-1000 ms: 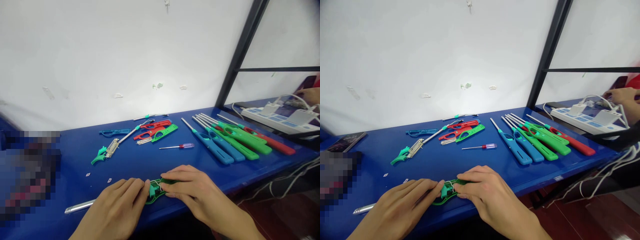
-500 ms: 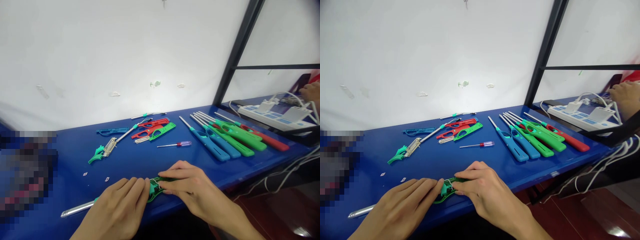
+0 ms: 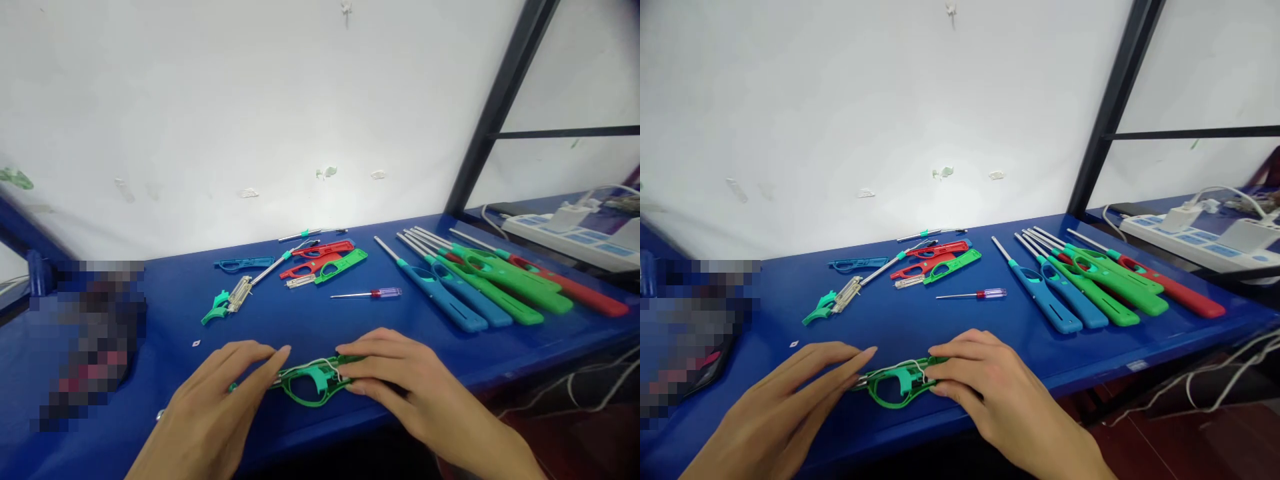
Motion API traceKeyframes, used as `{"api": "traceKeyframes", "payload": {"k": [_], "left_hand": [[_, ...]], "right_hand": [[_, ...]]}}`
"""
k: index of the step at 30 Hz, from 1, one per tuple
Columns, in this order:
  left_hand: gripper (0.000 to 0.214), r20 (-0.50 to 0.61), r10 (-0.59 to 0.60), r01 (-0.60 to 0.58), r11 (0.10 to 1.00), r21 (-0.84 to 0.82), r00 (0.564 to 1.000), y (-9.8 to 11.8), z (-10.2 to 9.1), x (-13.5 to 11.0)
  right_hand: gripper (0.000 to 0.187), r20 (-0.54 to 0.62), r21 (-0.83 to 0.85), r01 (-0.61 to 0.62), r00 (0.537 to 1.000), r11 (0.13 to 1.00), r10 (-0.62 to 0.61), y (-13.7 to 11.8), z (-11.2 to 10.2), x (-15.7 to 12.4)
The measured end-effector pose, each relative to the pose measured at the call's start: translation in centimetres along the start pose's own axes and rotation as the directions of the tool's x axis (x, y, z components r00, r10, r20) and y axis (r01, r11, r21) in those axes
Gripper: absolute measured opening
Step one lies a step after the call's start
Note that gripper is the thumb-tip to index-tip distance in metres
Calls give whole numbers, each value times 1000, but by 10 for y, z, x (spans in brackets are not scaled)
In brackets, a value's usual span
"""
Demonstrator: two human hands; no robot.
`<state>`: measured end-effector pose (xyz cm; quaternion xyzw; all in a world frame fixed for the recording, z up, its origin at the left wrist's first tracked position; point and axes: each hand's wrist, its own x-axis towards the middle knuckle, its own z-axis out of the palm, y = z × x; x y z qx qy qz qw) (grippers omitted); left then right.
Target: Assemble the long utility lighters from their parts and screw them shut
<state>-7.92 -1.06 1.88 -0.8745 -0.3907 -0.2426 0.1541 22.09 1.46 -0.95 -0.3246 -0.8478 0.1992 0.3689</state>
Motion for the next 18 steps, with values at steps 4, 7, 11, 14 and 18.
{"api": "traceKeyframes", "payload": {"k": [4,7,11,14,18], "left_hand": [[28,-71,-130,126,990,-63,989,-1,-3,-12],[31,-93,-139,127,984,-126,986,4,-4,-9],[33,-88,-138,120,974,-190,986,6,-4,-6],[33,-88,-135,118,977,-175,987,6,-3,-8],[33,-110,-112,95,985,-146,988,4,-1,-12]], "right_hand": [[21,-3,-17,4,1000,1000,-4,0,-1,1],[20,-3,-16,6,1000,1000,-7,-1,-2,1],[20,2,-8,3,1000,1000,-3,-1,-2,1],[23,9,-5,-16,1000,1000,16,-2,-2,0],[30,35,-4,-61,998,998,61,-3,-1,-1]]}}
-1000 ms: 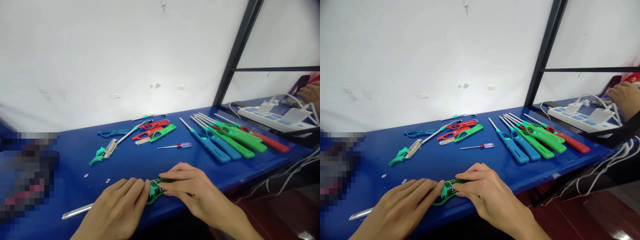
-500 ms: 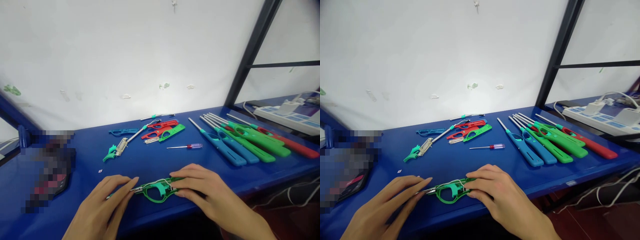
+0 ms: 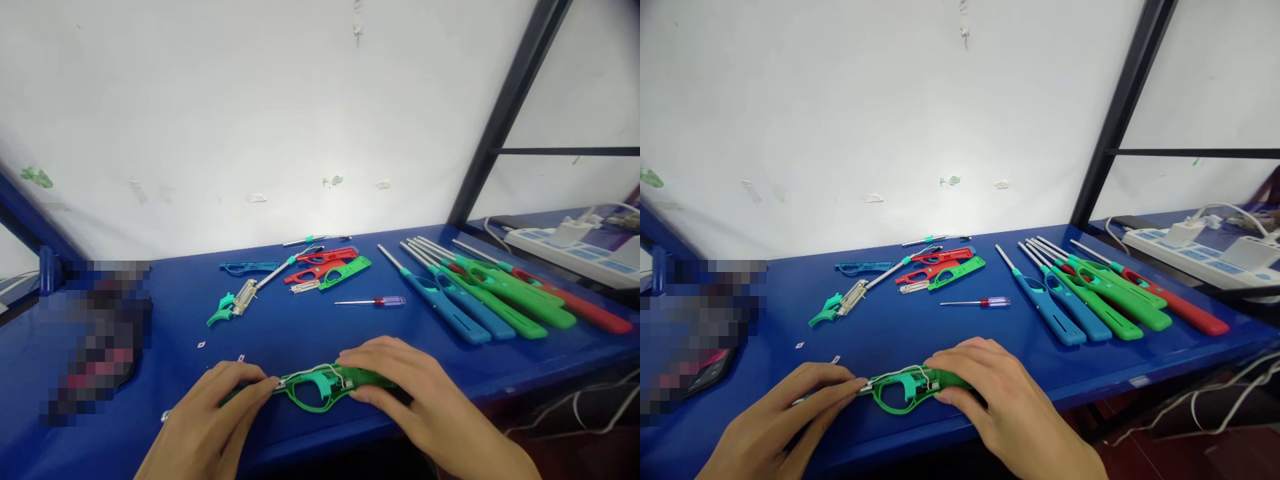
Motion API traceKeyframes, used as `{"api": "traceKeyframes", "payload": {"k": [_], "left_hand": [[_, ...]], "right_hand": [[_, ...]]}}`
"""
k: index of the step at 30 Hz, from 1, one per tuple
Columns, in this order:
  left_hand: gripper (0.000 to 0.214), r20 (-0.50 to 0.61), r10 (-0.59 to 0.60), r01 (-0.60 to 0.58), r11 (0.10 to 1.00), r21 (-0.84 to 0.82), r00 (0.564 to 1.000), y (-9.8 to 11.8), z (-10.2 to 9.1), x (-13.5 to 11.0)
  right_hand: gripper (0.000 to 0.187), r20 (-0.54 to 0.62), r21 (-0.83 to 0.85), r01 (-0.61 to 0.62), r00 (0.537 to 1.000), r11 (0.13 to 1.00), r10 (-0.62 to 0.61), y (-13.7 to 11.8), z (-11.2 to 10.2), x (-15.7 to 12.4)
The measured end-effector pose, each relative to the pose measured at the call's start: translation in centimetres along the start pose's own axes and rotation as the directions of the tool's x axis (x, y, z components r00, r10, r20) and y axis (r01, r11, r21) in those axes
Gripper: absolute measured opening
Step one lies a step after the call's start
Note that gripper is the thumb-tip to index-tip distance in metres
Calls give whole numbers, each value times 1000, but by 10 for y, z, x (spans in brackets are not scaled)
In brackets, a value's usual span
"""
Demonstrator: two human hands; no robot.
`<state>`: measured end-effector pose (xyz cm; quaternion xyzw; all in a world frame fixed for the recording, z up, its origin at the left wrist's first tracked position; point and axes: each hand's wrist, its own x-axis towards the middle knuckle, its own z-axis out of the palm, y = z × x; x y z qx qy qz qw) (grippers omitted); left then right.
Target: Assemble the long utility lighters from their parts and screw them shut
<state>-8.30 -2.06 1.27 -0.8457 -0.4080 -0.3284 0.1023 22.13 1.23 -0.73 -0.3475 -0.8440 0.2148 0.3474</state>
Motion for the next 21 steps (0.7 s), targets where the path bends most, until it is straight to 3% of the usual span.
{"api": "traceKeyframes", "payload": {"k": [10,14,16,18,21], "left_hand": [[29,-21,31,-29,997,74,999,-9,12,-11],[27,-1,36,-36,994,102,999,-11,13,-17],[26,-5,29,-28,992,121,1000,-10,13,-17],[27,-35,25,-21,992,122,999,-8,13,-15],[28,-54,33,-25,991,132,998,-4,12,-11]], "right_hand": [[26,24,-23,-88,996,996,88,-5,-7,2],[25,12,-224,12,1000,975,-10,-2,-32,25],[27,44,-403,74,997,912,-62,7,-48,49],[28,170,-646,117,985,754,-7,21,-62,78],[29,218,-736,113,973,668,75,45,-74,119]]}}
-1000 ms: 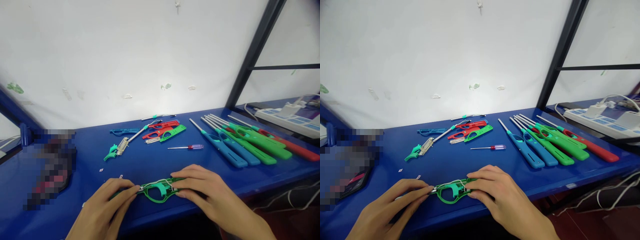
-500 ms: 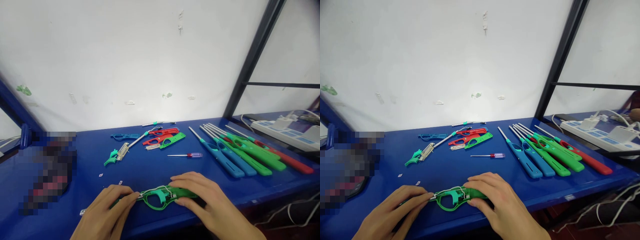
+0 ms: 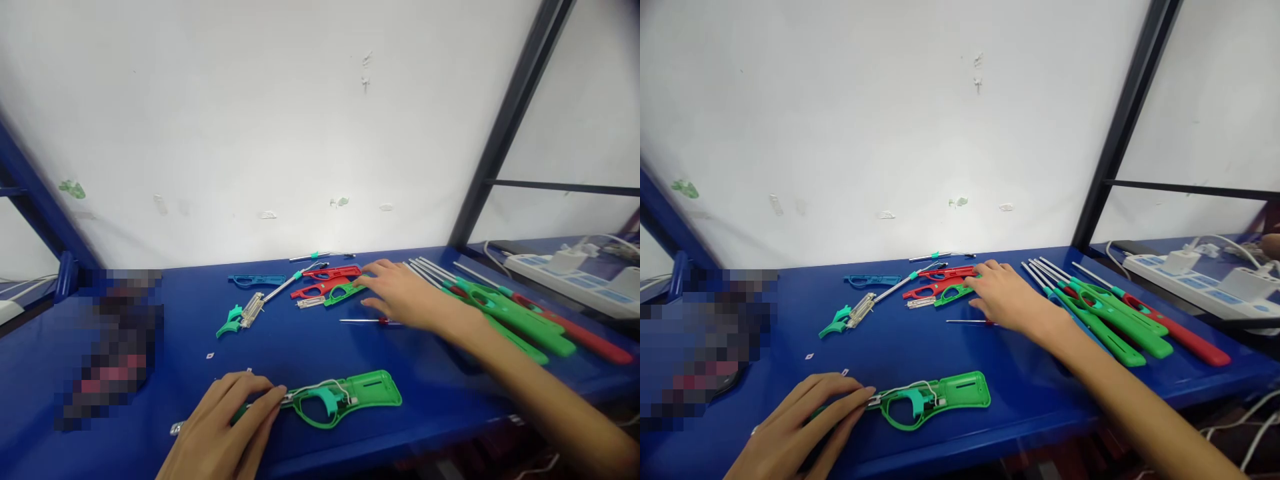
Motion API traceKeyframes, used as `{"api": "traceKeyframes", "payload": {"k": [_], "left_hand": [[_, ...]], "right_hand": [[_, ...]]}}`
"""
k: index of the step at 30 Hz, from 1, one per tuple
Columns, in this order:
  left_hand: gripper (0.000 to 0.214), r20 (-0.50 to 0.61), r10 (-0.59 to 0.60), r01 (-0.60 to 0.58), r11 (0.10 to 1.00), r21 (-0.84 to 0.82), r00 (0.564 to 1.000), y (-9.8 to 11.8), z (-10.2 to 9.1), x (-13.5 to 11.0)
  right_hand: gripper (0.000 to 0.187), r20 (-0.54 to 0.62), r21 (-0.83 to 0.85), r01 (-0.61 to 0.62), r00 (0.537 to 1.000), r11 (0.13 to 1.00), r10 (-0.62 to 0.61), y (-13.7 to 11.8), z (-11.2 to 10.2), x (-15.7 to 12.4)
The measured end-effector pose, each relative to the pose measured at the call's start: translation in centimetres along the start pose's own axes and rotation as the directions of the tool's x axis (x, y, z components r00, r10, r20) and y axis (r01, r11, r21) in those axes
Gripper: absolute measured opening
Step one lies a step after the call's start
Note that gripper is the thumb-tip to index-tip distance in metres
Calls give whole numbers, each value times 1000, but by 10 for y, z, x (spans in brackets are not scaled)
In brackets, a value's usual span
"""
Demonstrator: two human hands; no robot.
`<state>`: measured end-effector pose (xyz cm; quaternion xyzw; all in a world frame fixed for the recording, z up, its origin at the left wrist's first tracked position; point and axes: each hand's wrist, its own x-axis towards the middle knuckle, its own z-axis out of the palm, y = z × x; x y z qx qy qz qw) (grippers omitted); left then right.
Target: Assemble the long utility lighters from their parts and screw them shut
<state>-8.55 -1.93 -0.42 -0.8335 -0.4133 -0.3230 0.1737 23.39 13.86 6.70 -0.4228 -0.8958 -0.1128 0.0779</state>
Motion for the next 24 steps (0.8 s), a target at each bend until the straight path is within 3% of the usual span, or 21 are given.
{"api": "traceKeyframes", "payload": {"k": [5,9,10,11,13,14,16,20,24], "left_hand": [[26,-56,-30,33,998,57,998,-5,2,-2],[30,-3,-244,239,945,223,970,-20,-4,2],[33,47,-315,289,911,296,948,-23,-8,7],[34,128,-420,339,849,406,898,-25,-12,14],[40,314,-648,356,688,632,694,-26,-20,29],[41,326,-681,351,657,667,655,-26,-23,38],[37,334,-721,350,620,702,607,-25,-25,52],[32,348,-748,374,608,701,565,-31,-16,69],[33,344,-768,401,594,697,540,-39,-10,74]], "right_hand": [[32,66,-57,55,997,997,-51,14,6,33],[34,59,-39,169,984,985,-166,-1,2,47],[34,57,-30,206,977,978,-205,-8,0,52],[34,55,-21,246,968,969,-244,-15,-3,59],[33,50,-8,319,947,948,-318,-32,-8,73],[32,50,-5,347,937,938,-347,-41,-10,82],[30,59,-3,397,916,918,-396,-60,-14,98],[29,100,-16,441,894,898,-437,-89,-19,124],[27,126,-7,457,883,890,-452,-97,-22,131]]}}
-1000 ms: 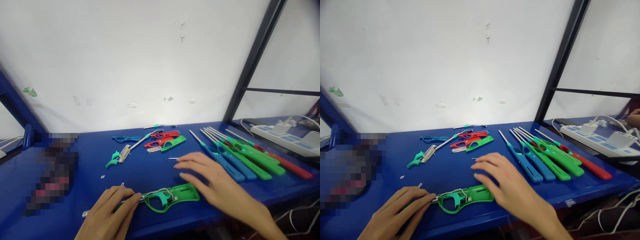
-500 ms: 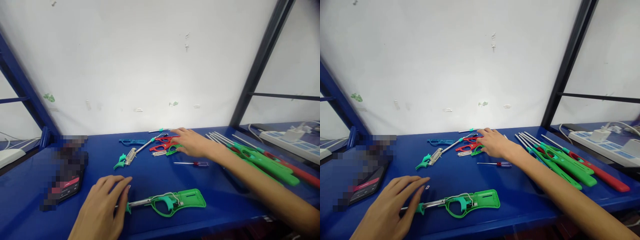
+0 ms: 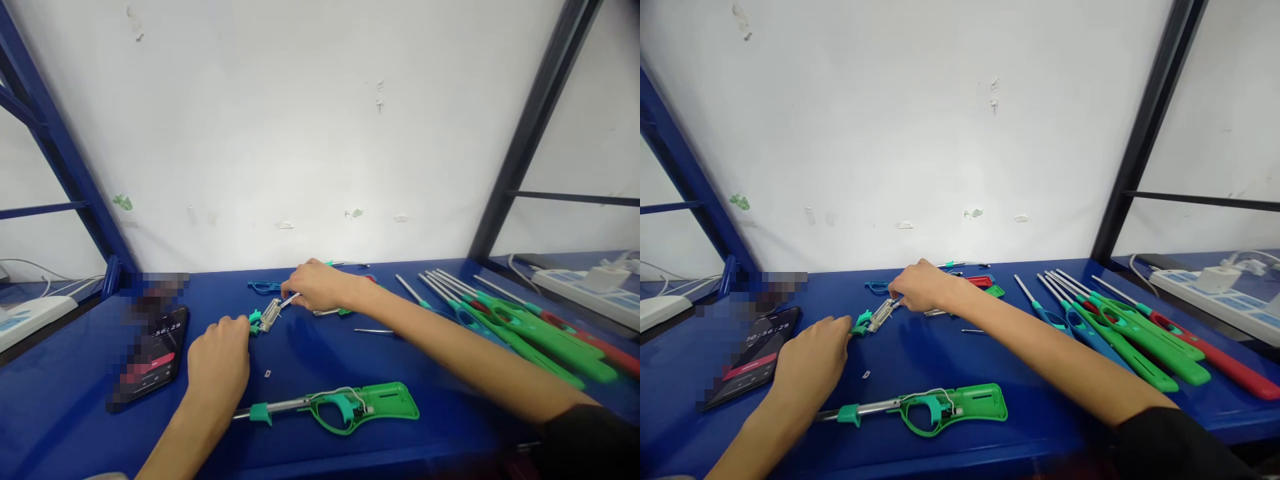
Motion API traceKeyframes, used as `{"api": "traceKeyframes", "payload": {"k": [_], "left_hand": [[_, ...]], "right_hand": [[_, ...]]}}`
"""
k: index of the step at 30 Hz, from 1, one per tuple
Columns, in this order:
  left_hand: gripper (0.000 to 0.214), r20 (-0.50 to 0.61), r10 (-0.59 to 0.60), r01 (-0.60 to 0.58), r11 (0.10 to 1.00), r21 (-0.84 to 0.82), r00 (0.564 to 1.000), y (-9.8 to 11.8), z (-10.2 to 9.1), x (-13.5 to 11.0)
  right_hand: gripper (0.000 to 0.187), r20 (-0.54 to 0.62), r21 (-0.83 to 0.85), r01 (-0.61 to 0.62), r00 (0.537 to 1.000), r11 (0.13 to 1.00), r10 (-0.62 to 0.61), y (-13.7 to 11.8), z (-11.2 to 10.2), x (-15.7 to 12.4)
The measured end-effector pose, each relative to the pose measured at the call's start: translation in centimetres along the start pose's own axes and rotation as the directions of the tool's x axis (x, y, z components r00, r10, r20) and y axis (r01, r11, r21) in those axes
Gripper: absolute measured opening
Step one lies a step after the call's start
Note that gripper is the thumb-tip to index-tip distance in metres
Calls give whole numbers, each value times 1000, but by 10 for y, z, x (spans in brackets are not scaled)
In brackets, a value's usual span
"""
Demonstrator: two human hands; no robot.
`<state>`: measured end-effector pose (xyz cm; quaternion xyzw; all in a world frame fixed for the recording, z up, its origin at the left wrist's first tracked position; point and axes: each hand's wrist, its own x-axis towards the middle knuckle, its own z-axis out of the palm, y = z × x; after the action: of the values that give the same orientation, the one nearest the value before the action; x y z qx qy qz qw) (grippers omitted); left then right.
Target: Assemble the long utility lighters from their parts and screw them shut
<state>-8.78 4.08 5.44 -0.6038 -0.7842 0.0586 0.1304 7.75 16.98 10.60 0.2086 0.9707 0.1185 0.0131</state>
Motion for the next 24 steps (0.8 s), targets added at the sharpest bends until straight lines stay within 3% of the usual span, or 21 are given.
{"api": "traceKeyframes", "payload": {"k": [9,17,24], "left_hand": [[39,-11,-87,86,994,-68,996,-23,-14,-13],[37,-1,-8,8,991,-131,1000,-27,3,-7],[24,43,14,-3,971,-240,999,-48,10,-6]], "right_hand": [[24,-31,-8,81,996,997,-81,-3,5,-3],[17,-98,-122,261,957,958,-273,-21,29,26],[19,-120,-215,318,930,923,-348,-26,30,25]]}}
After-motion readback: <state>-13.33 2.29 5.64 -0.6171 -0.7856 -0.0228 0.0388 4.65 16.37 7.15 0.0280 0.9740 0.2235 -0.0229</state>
